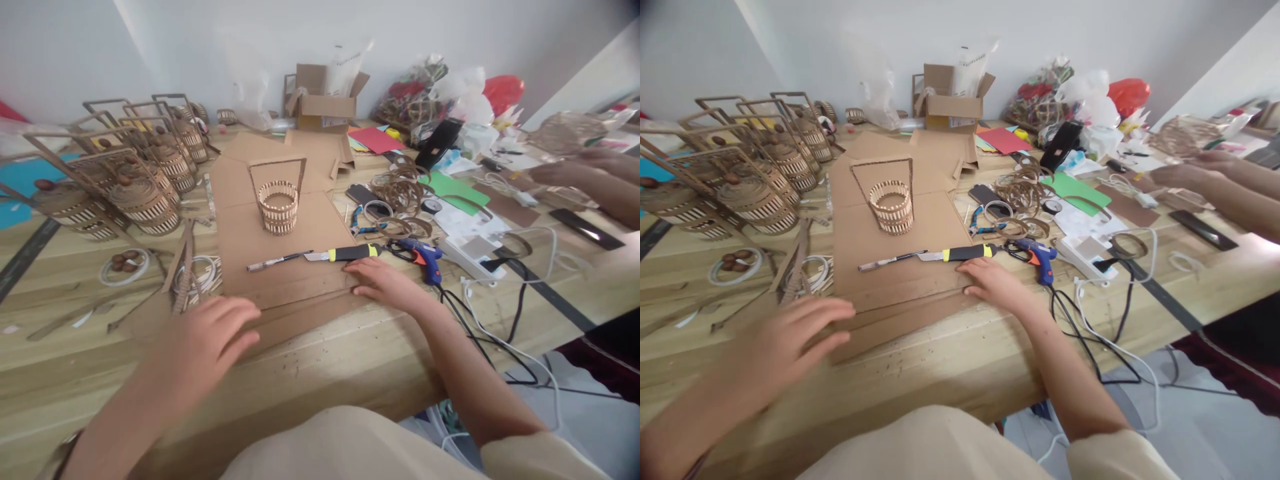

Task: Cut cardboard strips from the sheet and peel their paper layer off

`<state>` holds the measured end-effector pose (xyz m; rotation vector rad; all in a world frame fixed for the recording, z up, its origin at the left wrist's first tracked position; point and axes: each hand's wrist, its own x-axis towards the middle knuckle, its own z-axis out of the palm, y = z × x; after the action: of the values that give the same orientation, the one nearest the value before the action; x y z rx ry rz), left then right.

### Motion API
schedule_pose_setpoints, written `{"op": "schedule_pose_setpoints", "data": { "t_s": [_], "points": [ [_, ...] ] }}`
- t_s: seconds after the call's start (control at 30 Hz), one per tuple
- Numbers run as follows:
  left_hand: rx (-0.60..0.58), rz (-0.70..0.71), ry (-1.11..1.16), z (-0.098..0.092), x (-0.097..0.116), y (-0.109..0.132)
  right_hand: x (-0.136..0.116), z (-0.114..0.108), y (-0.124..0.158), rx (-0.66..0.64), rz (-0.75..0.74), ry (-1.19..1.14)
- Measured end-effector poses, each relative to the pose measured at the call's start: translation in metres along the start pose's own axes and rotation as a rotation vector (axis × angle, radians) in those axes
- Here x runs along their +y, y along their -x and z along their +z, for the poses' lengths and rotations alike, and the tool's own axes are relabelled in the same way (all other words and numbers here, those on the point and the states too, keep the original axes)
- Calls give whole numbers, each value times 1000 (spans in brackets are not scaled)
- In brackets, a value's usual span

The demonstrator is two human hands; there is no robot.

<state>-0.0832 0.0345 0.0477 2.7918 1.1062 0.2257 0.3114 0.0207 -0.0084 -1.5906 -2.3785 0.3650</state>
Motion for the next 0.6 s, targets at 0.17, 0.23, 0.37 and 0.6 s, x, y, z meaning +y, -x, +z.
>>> {"op": "schedule_pose_setpoints", "data": {
  "t_s": [0.17, 0.23, 0.37, 0.6],
  "points": [
    [-186, -103, -233, 29, -16, -43, 6, 2, -6, -8, -30, 8],
    [-250, -115, -266, 31, -19, -45, 7, -1, -6, -11, -37, 0],
    [-292, -99, -283, 29, -22, -47, 7, -7, -3, -32, -36, -45],
    [-218, -19, -237, 31, -22, -46, 12, -23, 16, -96, 32, -233]
  ]
}}
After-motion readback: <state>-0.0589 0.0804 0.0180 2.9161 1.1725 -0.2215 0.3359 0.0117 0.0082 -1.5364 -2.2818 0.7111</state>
